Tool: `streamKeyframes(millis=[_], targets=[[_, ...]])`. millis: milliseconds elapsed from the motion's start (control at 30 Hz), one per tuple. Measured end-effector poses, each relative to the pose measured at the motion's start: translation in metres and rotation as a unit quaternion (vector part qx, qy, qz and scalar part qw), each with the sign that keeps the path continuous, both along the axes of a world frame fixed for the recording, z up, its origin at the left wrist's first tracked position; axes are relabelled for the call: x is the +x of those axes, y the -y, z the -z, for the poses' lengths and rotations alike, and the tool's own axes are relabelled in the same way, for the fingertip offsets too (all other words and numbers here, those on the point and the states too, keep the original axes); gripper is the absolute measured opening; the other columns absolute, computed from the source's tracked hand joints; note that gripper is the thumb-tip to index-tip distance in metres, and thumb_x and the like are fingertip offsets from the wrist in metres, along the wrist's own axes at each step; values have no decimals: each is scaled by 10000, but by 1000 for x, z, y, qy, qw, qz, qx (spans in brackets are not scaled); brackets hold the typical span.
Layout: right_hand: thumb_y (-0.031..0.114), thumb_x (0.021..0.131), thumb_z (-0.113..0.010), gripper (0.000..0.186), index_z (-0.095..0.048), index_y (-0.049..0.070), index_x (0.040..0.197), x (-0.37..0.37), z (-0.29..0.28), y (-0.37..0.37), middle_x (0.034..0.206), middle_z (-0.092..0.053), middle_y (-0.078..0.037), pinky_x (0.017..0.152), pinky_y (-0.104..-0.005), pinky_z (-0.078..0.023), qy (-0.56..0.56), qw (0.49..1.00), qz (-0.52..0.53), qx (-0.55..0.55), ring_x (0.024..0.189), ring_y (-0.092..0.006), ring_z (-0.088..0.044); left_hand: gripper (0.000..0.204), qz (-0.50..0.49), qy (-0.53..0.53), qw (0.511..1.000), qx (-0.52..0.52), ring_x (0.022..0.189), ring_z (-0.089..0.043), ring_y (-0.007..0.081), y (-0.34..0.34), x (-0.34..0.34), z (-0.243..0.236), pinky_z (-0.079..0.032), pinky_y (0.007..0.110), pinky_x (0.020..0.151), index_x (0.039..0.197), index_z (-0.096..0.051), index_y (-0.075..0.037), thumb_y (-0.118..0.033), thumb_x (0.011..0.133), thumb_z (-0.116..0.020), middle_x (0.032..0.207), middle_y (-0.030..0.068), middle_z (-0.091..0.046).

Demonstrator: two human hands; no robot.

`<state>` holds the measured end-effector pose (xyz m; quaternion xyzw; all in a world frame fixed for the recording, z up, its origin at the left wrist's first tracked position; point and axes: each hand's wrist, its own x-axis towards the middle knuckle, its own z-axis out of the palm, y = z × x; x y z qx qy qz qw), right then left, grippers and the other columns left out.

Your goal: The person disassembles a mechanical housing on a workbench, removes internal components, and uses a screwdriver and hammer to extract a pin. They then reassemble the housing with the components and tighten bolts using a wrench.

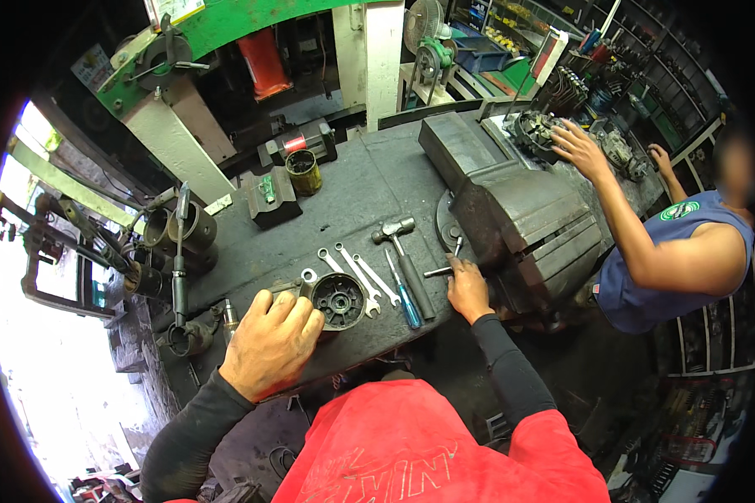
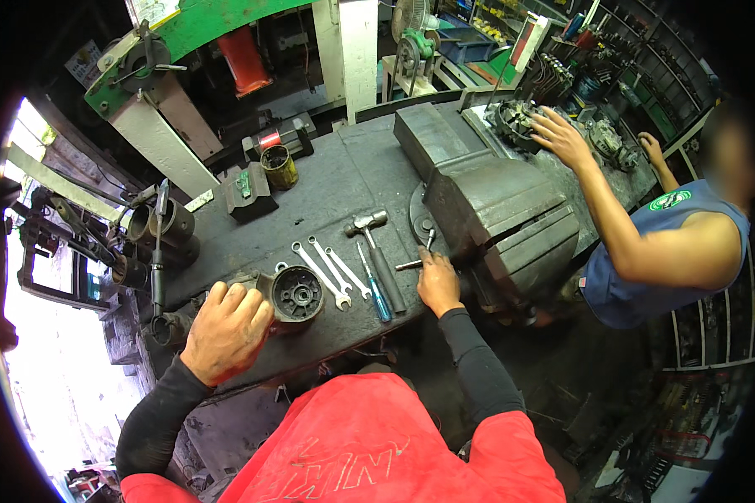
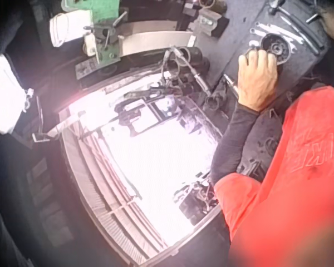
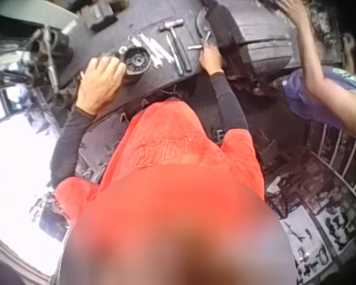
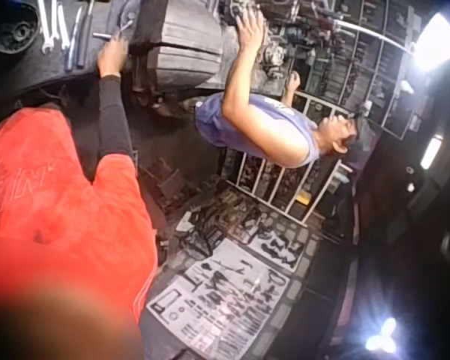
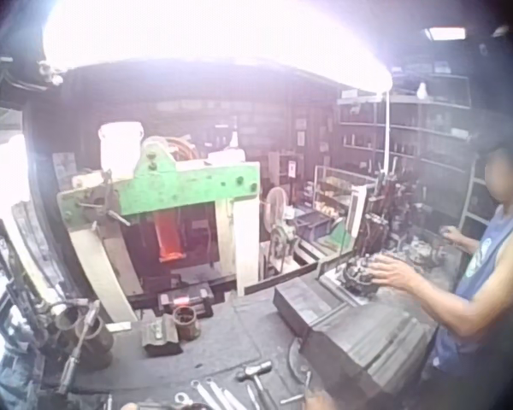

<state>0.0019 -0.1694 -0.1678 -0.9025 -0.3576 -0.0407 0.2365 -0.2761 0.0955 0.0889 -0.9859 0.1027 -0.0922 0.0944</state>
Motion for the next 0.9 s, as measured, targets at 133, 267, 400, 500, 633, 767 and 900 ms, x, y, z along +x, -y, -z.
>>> streamKeyframes(millis=[133, 267, 400, 500, 633, 767, 900], targets=[[-7, 852, -649, 250, -755, 5, 1078, 5, 7, -13, 1074, -723, -215, 958, -495, -538, -39, 999, 21, -21, 1081, -415, -678, 252, -9, 26, 1000, -5, 809, -541, 245, -3, 1, 9, -426, 390, 751, 867, -597, -86, -268, 858, -772, 821, 54, -520], [34, 927, -708, 335, -731, -58, 1248, -8, -28, -22, 1054, -782, -182, 851, -374, -581, -304, 930, 105, 180, 911, -273, -753, 247, -44, 83, 987, -128, 789, -542, 265, -10, -2, 10, -432, 406, 738, 842, -610, -79, -221, 867, -810, 793, 75, -536], [28, 984, -670, 259, -760, -37, 1218, -33, -94, -33, 943, -717, -25, 782, -272, -549, -468, 819, -41, 330, 835, -95, -648, 256, -178, 210, 908, -317, 889, -617, 332, -16, 6, 16, -504, 420, 831, 1005, -680, -6, -143, 824, -797, 917, 129, -645], [43, 990, -672, 263, -760, -31, 1227, -48, -152, -46, 906, -675, -6, 754, -269, -516, -451, 837, -124, 284, 812, -95, -614, 322, -189, 208, 837, -470, 1037, -682, 308, -20, 16, 27, -533, 391, 925, 1094, -707, 6, -137, 816, -783, 1045, 142, -707], [56, 971, -690, 204, -725, -20, 1157, -75, -212, -77, 950, -723, -115, 776, -317, -547, -231, 938, -139, 220, 871, -179, -707, 297, -204, 152, 781, -571, 1026, -744, 237, -25, 17, 43, -565, 352, 949, 1066, -778, 17, -138, 814, -795, 1087, 140, -768], [-18, 887, -728, 366, -582, -20, 1223, -104, -251, -108, 1019, -722, -175, 822, -421, -574, -68, 948, -202, 236, 934, -337, -737, 346, -197, 139, 709, -663, 1035, -730, 175, -21, 10, 56, -562, 322, 961, 1150, -769, 11, -93, 821, -793, 1105, 115, -775], [-22, 873, -739, 367, -608, -1, 1215, -121, -275, -140, 1007, -703, -147, 787, -394, -570, 92, 938, -294, 157, 877, -313, -715, 386, -194, 163, 708, -659, 1027, -748, 226, -19, 10, 63, -571, 347, 956, 1160, -764, 3, -99, 789, -798, 1111, 144, -775]])
